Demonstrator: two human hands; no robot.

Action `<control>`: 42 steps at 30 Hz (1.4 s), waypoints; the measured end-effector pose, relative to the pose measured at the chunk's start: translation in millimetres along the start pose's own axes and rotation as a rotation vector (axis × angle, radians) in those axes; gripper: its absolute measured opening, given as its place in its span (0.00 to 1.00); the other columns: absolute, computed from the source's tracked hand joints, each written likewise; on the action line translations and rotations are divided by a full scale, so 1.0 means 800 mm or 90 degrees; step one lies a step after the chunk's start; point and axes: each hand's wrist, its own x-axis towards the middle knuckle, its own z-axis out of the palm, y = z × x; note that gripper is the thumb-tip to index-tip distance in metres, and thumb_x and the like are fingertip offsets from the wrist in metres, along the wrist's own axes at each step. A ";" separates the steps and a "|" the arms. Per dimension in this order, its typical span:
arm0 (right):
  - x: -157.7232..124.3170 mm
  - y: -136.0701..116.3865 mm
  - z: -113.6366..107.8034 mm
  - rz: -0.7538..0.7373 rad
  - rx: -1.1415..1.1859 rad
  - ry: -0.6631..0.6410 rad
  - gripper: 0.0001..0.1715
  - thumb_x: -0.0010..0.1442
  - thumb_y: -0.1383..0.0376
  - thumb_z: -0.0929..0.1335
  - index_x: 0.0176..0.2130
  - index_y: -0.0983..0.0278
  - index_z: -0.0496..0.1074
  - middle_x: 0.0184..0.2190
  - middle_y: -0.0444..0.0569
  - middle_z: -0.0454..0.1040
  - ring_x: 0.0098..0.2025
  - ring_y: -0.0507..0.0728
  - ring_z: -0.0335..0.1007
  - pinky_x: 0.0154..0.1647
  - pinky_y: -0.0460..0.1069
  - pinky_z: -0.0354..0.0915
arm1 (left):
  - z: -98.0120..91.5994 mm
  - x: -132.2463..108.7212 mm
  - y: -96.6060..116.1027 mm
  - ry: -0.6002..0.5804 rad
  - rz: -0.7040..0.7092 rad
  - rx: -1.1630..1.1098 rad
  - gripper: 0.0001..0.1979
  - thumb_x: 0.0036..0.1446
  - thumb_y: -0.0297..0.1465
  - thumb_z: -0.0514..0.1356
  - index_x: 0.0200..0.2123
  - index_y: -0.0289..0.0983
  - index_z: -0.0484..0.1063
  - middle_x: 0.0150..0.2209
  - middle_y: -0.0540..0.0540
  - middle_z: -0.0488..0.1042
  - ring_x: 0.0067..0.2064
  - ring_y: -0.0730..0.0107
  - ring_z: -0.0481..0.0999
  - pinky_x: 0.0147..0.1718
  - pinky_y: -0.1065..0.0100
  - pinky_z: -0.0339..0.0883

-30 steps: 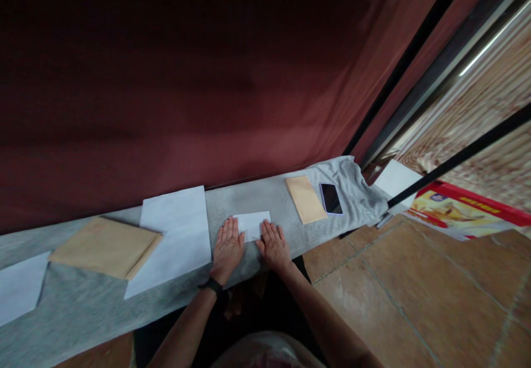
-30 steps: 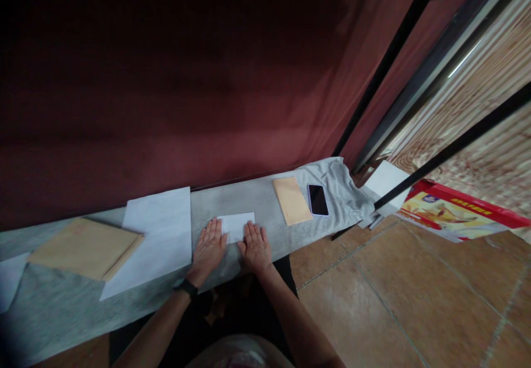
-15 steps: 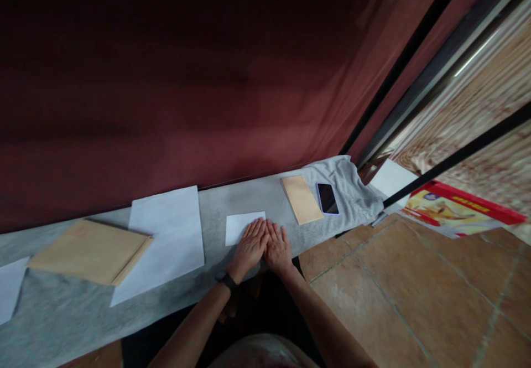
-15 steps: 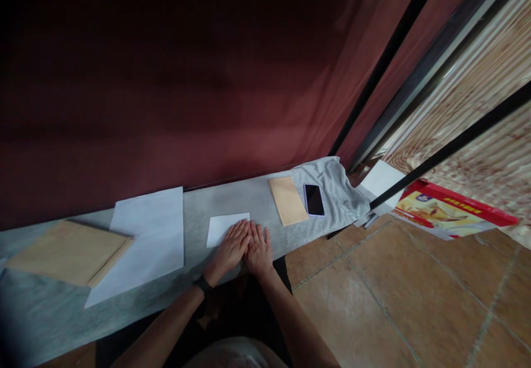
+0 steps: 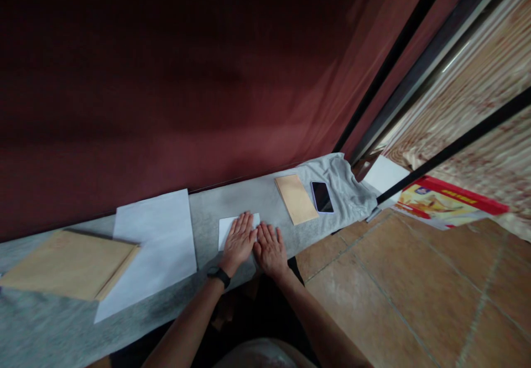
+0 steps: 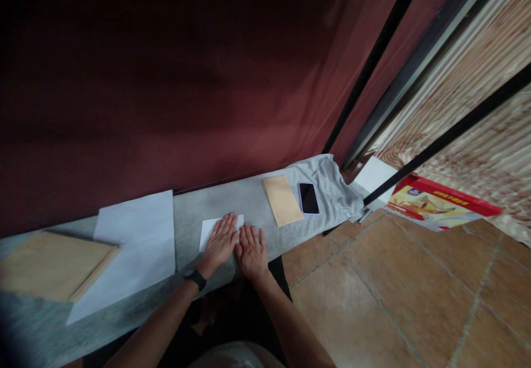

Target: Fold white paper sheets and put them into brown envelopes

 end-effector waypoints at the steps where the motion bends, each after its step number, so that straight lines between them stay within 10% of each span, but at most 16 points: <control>1: 0.000 0.000 0.000 0.001 0.004 0.005 0.31 0.73 0.56 0.59 0.70 0.64 0.56 0.69 0.54 0.58 0.71 0.64 0.51 0.71 0.63 0.42 | 0.000 -0.005 -0.004 0.007 -0.009 -0.001 0.30 0.69 0.36 0.42 0.70 0.30 0.53 0.71 0.37 0.55 0.73 0.59 0.50 0.70 0.52 0.45; 22: -0.001 0.003 0.005 0.001 0.010 0.029 0.31 0.72 0.59 0.59 0.69 0.68 0.58 0.69 0.54 0.59 0.70 0.66 0.52 0.71 0.64 0.42 | -0.029 -0.105 -0.043 0.080 -0.100 0.056 0.34 0.67 0.41 0.48 0.67 0.23 0.57 0.68 0.28 0.59 0.70 0.48 0.58 0.67 0.48 0.52; 32: -0.008 0.013 0.011 0.019 0.093 0.108 0.28 0.71 0.65 0.57 0.66 0.69 0.62 0.65 0.57 0.66 0.67 0.61 0.59 0.70 0.60 0.50 | -0.041 -0.074 -0.023 -0.099 0.014 0.088 0.28 0.60 0.19 0.46 0.63 0.30 0.66 0.66 0.31 0.65 0.67 0.54 0.64 0.62 0.52 0.63; 42: -0.008 0.022 0.009 0.094 0.239 0.163 0.27 0.67 0.70 0.57 0.61 0.67 0.68 0.57 0.57 0.73 0.60 0.59 0.66 0.64 0.58 0.61 | -0.054 -0.050 -0.010 -0.052 -0.037 -0.109 0.21 0.55 0.16 0.50 0.47 0.31 0.76 0.51 0.24 0.75 0.54 0.47 0.76 0.52 0.51 0.70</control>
